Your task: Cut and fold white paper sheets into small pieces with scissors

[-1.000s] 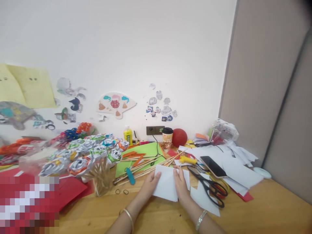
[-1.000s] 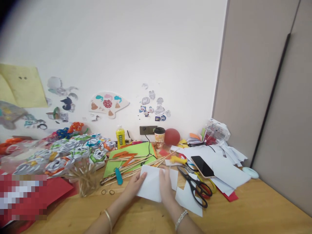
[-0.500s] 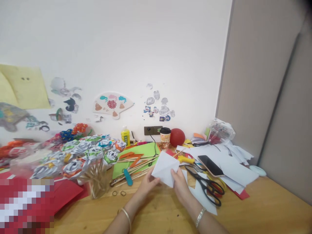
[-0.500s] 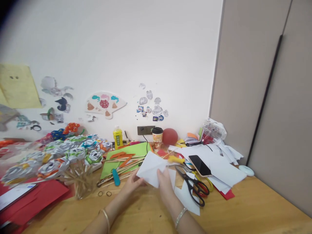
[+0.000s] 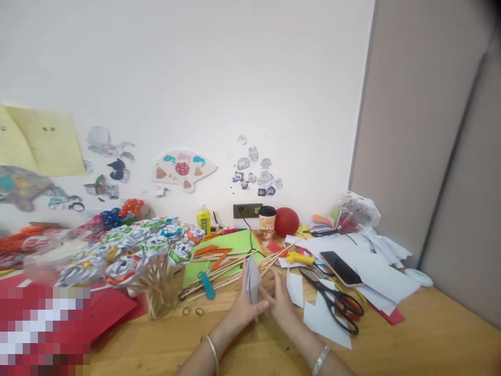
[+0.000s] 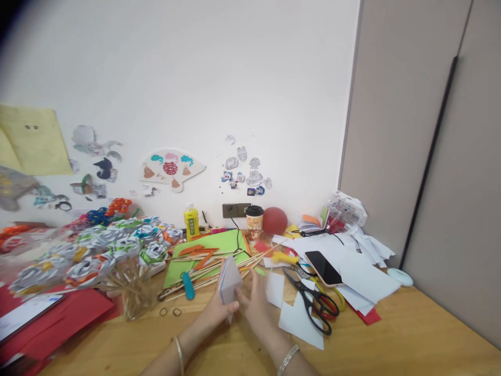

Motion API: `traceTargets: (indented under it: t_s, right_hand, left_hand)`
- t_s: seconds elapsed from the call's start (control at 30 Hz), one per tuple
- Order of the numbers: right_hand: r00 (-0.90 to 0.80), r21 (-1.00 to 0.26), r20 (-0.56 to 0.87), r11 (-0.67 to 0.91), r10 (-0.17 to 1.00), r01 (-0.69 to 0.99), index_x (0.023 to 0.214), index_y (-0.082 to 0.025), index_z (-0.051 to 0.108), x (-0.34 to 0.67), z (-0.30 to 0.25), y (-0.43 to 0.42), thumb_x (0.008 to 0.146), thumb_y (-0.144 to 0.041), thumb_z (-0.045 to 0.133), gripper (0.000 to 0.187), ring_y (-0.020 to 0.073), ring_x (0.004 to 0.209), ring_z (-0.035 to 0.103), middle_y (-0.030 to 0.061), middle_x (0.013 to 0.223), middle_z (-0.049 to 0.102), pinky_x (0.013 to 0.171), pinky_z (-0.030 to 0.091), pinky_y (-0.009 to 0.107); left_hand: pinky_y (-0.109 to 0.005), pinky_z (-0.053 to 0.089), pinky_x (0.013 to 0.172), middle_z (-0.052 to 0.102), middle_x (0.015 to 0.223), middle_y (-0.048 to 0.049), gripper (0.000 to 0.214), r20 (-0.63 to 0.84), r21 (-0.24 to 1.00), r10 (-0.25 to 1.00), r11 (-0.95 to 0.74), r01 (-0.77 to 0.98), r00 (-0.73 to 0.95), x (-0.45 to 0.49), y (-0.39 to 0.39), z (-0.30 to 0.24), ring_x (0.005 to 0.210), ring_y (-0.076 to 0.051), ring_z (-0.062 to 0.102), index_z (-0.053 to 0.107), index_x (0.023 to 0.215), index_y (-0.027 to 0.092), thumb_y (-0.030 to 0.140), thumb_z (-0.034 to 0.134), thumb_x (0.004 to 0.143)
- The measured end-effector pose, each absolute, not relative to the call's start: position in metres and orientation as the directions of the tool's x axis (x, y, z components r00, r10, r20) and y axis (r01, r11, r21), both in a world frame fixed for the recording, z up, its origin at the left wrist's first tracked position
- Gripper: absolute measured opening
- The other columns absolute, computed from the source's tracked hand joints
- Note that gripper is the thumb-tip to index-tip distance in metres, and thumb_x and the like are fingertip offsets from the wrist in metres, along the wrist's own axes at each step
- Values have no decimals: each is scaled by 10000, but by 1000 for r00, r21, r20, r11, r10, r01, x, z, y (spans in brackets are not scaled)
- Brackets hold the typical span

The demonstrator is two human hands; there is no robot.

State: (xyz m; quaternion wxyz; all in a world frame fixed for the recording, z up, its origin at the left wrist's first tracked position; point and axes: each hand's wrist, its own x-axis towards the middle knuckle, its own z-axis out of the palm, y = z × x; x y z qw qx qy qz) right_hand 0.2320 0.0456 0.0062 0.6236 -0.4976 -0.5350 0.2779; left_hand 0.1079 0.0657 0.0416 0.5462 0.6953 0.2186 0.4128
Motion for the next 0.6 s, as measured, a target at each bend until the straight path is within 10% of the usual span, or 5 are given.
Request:
traceTargets:
  t_s: [0.23,0.6]
  right_hand:
    - [58,-838,515,488,855,243,1211,-259,418,235,25,33,780,-392,522,463,228,1145,388,60,1246,442,969,307,367]
    - [-26,-829,484,468,875,306,1272,-227,335,244,19,35,789,-311,510,521,215,1177,390,75,1293,436,976,311,392]
  left_hand:
    - [-397,99,1056,88,1447,-178,1255,365,912,786,-409,-24,498,103,76,36,1308,-303,93,-105,1357,137,722,549,460]
    - [-359,205,1042,205,1435,-139,1030,345,887,785,-452,93,515,81,96,27,1291,-281,198,218,1346,139,673,556,533]
